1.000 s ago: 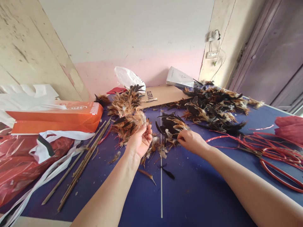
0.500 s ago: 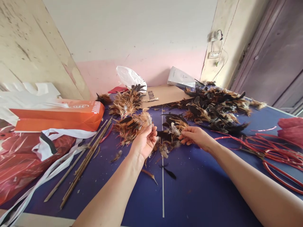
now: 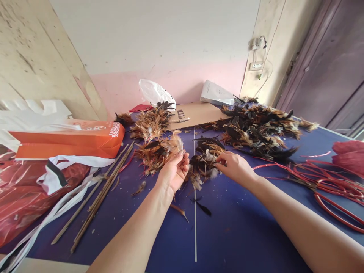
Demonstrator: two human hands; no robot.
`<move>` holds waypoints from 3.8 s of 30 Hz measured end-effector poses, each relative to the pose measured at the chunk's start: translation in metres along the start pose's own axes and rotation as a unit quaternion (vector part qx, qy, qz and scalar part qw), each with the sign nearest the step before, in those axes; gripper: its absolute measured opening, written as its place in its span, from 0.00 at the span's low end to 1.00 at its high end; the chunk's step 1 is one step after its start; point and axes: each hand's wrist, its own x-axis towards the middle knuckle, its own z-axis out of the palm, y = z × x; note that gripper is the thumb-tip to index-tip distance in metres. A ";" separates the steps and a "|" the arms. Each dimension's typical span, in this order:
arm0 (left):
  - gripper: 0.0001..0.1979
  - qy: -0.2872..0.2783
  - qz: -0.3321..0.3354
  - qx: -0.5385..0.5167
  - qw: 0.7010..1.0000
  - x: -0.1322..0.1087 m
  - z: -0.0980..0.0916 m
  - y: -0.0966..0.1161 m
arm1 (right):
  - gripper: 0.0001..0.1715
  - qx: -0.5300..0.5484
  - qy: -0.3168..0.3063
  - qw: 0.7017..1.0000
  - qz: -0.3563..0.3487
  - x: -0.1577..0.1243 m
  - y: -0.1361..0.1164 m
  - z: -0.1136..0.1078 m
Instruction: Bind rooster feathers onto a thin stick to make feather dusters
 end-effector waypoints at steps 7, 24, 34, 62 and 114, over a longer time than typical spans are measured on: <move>0.04 -0.008 -0.005 0.006 1.000 0.000 0.001 -0.004 | 0.14 0.043 -0.024 0.998 0.039 -0.001 -0.027 0.021; 0.05 -0.033 -0.042 0.109 0.993 -0.008 0.003 -0.016 | 0.14 0.662 -0.074 0.724 0.180 0.009 -0.008 -0.004; 0.10 -0.105 -0.090 0.212 0.967 -0.017 0.008 -0.027 | 0.12 0.497 -0.083 0.861 0.069 0.000 -0.034 -0.012; 0.08 -0.061 0.026 0.183 0.981 -0.012 0.006 -0.015 | 0.08 -0.041 -0.077 0.996 -0.011 0.005 0.020 -0.013; 0.13 -0.080 0.009 0.197 0.977 -0.015 0.011 -0.029 | 0.08 0.568 -0.055 0.808 0.150 -0.007 -0.049 -0.006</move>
